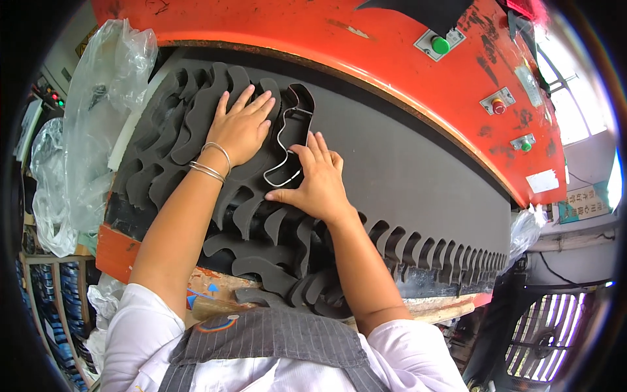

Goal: Using a die-cutting machine to cut out foam shoe insole shapes from a large sheet.

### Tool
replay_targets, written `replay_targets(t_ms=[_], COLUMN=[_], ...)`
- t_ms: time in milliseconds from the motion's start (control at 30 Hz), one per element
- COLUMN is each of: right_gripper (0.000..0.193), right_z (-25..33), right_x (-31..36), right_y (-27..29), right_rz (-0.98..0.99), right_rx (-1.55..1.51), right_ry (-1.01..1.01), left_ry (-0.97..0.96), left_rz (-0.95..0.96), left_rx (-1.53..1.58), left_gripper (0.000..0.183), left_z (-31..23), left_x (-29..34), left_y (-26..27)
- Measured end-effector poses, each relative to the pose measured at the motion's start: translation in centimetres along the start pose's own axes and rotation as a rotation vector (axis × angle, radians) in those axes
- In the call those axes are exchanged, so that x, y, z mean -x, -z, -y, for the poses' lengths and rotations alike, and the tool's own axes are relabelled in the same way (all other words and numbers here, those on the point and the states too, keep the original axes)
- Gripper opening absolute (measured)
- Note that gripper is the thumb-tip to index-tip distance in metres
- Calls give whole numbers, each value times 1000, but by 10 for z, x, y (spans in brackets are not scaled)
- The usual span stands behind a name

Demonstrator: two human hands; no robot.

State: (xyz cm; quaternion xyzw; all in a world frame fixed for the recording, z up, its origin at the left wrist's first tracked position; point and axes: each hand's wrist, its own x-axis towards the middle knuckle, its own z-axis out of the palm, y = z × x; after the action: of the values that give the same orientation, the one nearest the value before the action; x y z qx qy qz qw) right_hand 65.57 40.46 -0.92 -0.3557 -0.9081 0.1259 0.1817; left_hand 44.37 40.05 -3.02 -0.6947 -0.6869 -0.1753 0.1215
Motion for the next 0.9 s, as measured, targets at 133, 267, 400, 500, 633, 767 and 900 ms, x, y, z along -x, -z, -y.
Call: replay_targets(t_ms=[133,267,400,500,633,767,900], right_gripper=[91,87,85,87,97,100,77], right_z=[0,-4,-5,-5,-7,-36,-141], right_x=[0,0,4,5,18,110,197], right_y=[-1,-2,1,6,24,83,178], right_rz=[-35,-41,-43,-52,0,-173,-935], right_rx=[-45,-23,29,54,-30,-119,-194], right_ry=[-2,50,34,43,85,196,236], left_ry=[30,43,41,45,92,176,130], left_rz=[14,13,37,62,109,-275,-263], left_rx=[22,11,6,5,19,440,676], left_gripper=[47,46,45,45,45,29,23], left_z=[-1,-3,-10,-13,-17,-50,-147], left_x=[0,-1,-3,-8,-7,33,37], left_y=[-3,-3,-1,4,24,57,113])
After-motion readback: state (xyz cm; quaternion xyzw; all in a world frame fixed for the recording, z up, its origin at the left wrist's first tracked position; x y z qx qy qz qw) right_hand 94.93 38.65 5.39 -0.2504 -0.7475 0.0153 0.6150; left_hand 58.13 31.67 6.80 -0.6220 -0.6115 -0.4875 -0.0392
